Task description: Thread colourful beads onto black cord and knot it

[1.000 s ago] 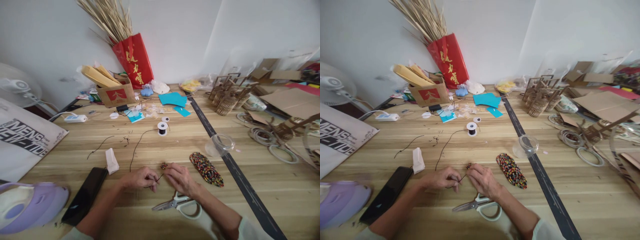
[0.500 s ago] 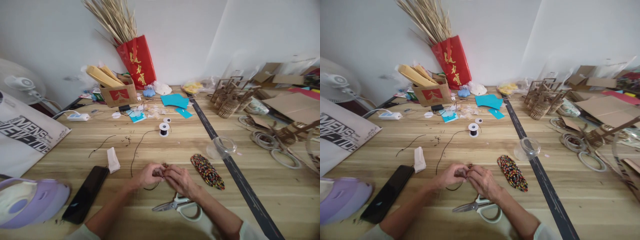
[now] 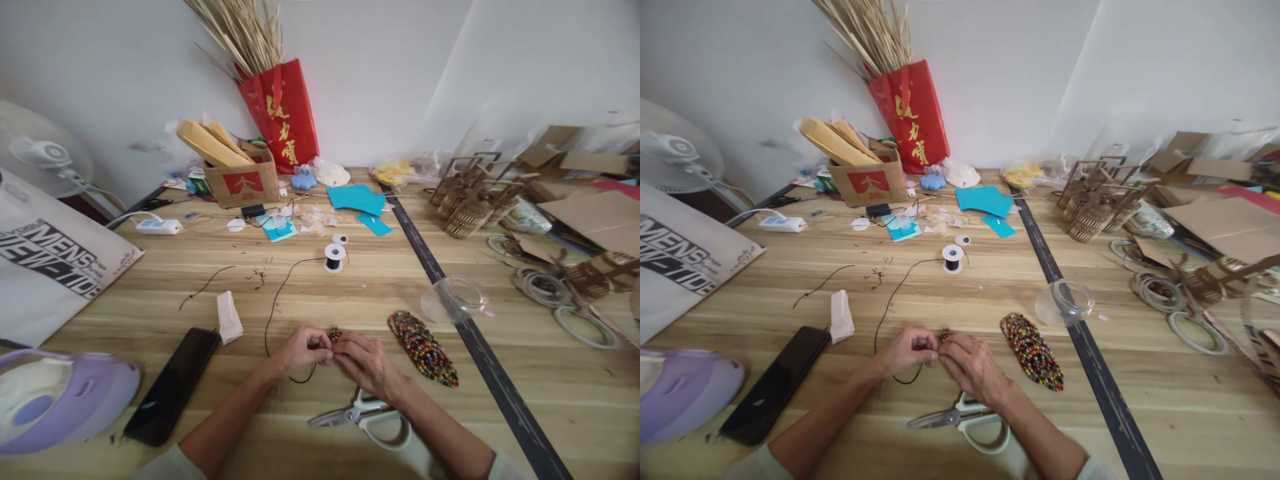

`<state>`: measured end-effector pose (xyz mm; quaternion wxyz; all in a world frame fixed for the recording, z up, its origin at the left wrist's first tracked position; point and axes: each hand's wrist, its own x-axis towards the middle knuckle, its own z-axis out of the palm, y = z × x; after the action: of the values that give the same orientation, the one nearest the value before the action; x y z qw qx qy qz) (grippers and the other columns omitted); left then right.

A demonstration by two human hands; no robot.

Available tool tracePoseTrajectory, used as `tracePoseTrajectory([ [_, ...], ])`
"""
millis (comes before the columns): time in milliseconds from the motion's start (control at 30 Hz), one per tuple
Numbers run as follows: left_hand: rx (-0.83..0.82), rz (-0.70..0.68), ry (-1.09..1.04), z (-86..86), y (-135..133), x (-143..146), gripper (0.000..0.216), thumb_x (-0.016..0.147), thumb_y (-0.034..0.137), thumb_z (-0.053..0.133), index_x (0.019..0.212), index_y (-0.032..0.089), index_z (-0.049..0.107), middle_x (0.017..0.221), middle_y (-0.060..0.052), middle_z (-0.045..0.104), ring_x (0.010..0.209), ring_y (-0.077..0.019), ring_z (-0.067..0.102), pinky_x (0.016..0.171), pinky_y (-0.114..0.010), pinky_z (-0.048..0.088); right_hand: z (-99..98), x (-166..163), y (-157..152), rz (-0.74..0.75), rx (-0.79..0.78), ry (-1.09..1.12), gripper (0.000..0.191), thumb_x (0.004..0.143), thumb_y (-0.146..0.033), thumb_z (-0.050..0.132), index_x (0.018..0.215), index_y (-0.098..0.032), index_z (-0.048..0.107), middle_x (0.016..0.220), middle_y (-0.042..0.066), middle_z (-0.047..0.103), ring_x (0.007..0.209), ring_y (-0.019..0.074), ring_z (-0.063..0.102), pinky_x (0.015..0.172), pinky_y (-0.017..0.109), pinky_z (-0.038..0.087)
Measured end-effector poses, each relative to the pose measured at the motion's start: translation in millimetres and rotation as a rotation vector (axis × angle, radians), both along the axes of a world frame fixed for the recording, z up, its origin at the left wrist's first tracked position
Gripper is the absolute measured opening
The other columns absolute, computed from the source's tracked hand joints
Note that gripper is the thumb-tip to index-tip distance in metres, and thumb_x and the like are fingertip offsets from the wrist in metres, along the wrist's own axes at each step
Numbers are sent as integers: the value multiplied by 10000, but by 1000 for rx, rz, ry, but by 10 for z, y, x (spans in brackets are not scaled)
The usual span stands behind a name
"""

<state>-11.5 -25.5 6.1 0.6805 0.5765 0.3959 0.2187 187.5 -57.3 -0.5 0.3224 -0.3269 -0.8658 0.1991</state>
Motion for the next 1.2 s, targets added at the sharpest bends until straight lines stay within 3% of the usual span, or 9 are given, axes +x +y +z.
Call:
tracePoseTrajectory([
  [300,14,-2,3,30,-21,-3,285,656,368,735,698,130,584,639,-23,632,608,-119,563,610,-232,424,25,-10,0,12,-8,-19,138,965,-200,424,959,-184,560,896,69,636,821,149,619,707,242,500],
  [467,78,-22,36,17,-34,-16,194,688,308,682,681,135,595,607,-1,594,574,-108,518,567,-222,389,69,3,21,3,-59,87,125,946,-189,451,960,-190,575,854,61,631,783,152,607,697,256,503],
  [567,230,12,112,37,-30,-41,107,710,235,632,677,139,596,633,-4,572,588,-114,498,572,-229,380,104,45,65,-100,-52,171,156,940,-195,449,1027,-186,579,875,75,635,803,166,614,703,274,522],
  [667,471,87,160,99,-8,-72,73,729,191,598,671,152,575,729,-33,577,712,-154,528,673,-264,412,103,94,118,-178,-55,164,273,945,-202,435,1201,-186,532,1069,116,624,1009,200,596,858,341,522],
  [833,721,153,193,154,2,-91,104,830,215,488,741,174,524,798,-51,548,818,-194,511,773,-323,420,6,119,176,-142,-102,42,471,951,-205,408,1414,-188,326,1379,142,439,1289,223,412,1063,429,394],
  [1000,789,145,283,40,-19,-39,106,826,174,497,723,177,519,799,-57,557,817,-197,513,757,-324,422,-45,88,194,-163,-62,-65,464,865,-206,572,1312,-210,449,1232,126,510,1175,248,488,974,431,469],
  [1200,787,179,331,-42,-5,23,130,793,127,527,675,180,525,738,-44,574,757,-187,525,700,-297,427,8,14,217,-220,26,-256,494,814,-318,681,1249,-197,479,1092,111,568,1025,259,555,855,411,515],
])
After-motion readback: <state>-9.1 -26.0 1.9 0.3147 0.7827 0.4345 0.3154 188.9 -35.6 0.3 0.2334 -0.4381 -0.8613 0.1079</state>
